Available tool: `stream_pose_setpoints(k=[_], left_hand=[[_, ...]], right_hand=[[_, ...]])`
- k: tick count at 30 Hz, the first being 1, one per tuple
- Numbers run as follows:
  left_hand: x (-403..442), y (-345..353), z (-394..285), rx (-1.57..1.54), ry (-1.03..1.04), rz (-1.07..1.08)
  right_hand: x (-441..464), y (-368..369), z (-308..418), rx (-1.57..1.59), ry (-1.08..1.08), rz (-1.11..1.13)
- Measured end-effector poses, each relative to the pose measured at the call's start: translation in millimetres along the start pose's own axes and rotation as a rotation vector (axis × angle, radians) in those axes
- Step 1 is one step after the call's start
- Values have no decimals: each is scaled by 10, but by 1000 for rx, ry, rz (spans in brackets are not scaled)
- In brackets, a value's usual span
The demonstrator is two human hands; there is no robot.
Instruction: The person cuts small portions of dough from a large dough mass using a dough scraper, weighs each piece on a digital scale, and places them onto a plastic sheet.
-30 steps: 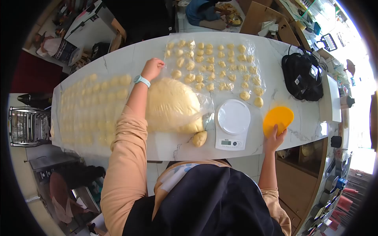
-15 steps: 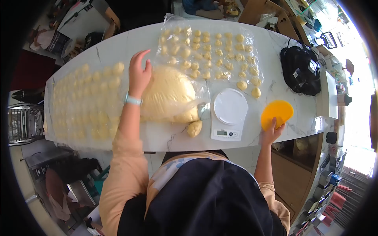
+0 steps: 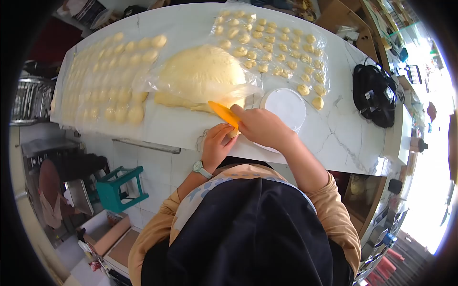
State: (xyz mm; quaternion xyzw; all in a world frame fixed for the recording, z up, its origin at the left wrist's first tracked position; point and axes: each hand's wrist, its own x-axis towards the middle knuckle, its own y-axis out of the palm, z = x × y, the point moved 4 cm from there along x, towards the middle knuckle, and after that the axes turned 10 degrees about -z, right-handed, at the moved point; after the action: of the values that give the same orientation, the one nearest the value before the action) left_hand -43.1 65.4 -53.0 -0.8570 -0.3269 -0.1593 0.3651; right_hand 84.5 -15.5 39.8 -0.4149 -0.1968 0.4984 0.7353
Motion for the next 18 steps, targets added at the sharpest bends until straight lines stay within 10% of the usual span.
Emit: stream_pose_setpoints(k=[8,12,14,18], left_hand=[[-151,-53,11,-174,-478,110],[-66,30,7,-540,-937,277],[226,162,-230,-891,-987,242],[573,636,-533,-1377,-972,264]], right_hand=[[-567,800,-179,82,-152,-506],[-862,458,-463,302,191,-689],[-967,85,-516,242,-45,-1009],[-1273,-291,-740,278,177,-1226]])
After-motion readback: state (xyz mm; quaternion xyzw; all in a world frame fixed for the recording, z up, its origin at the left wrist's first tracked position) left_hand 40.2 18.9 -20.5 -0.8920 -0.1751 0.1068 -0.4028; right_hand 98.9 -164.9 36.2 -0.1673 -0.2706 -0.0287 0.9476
